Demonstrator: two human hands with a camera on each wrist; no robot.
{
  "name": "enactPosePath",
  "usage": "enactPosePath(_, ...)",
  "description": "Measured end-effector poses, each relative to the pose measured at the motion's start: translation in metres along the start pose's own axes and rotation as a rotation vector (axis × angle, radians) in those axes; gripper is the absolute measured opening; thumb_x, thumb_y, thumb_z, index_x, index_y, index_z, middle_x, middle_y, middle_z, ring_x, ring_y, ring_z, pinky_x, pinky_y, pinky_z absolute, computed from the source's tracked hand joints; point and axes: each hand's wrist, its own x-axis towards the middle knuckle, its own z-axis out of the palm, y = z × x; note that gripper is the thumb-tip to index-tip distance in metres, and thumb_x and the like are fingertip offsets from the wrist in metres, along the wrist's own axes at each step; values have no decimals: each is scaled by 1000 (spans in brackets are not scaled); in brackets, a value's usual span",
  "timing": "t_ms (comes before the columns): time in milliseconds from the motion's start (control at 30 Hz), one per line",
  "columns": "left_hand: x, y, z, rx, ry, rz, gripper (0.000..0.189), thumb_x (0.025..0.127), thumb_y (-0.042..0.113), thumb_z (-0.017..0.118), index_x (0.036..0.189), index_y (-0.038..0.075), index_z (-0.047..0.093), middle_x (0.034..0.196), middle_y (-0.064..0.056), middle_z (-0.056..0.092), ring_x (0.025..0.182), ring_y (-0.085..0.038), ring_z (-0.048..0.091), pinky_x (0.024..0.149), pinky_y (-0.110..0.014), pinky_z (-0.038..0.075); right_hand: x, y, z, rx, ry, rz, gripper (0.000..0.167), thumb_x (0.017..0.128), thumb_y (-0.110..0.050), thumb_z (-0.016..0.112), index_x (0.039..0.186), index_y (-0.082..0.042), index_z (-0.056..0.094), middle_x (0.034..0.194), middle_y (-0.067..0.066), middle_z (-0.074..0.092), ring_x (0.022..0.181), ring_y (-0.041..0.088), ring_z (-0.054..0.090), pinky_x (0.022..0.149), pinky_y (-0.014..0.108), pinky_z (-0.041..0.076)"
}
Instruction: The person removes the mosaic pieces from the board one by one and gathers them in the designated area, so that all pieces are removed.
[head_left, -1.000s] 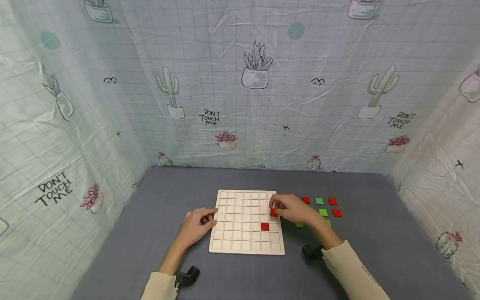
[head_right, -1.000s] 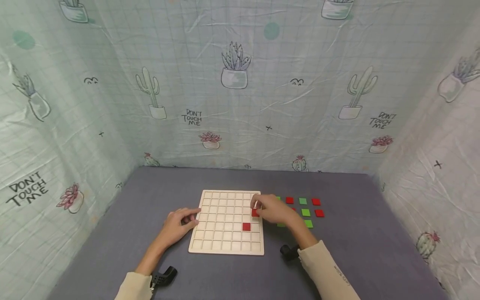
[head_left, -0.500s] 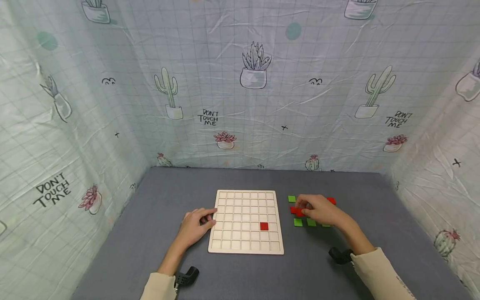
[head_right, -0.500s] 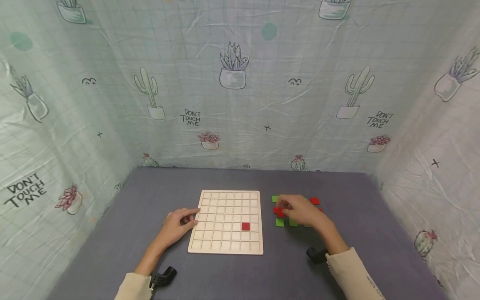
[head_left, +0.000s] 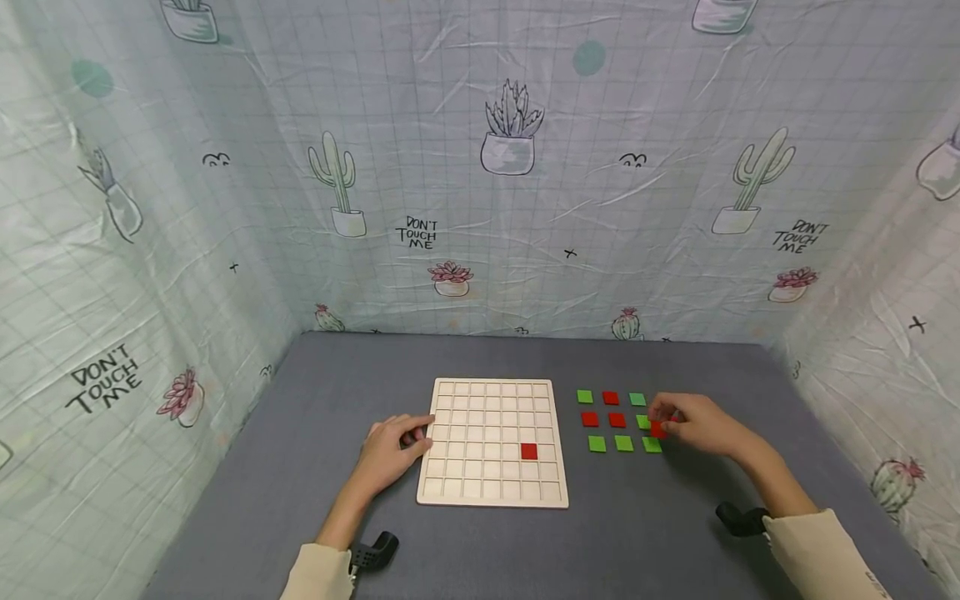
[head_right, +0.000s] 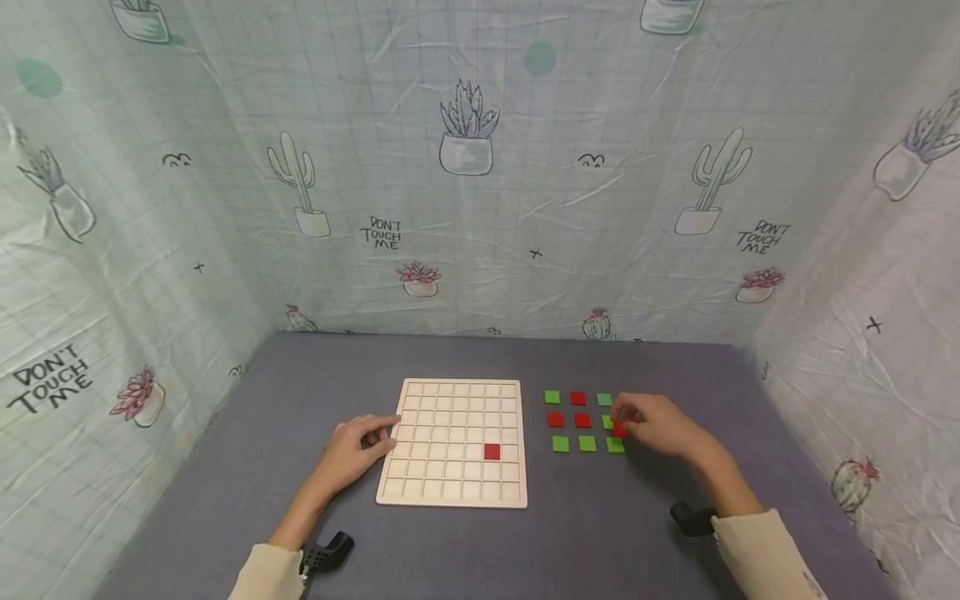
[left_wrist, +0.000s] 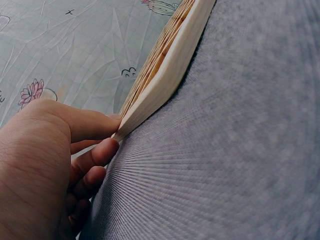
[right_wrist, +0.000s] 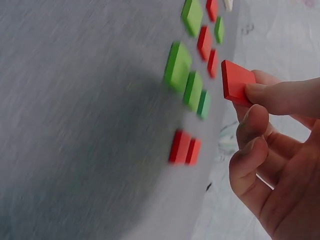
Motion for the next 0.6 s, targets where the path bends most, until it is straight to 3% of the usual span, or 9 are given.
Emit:
enactPosePath(200,0,0,0,1,-2,-6,36,91,26,78,127,24,75,82,20,55,78,-5,50,86,-36,28,-13,17,-2,-21,20,21,17,93,1,64,106,-8,70,95,1,70,72,4,56,61,26,47)
enactPosePath(600,0,-1,0,4,-1,4,35,92,26,78,127,23,76,83,21,56,78,-5,51,87,-37,28,-24,40,8,54,-13,58,11,97,-3,63,104,-7,70,95,3,71,65,3,56,58,27,49)
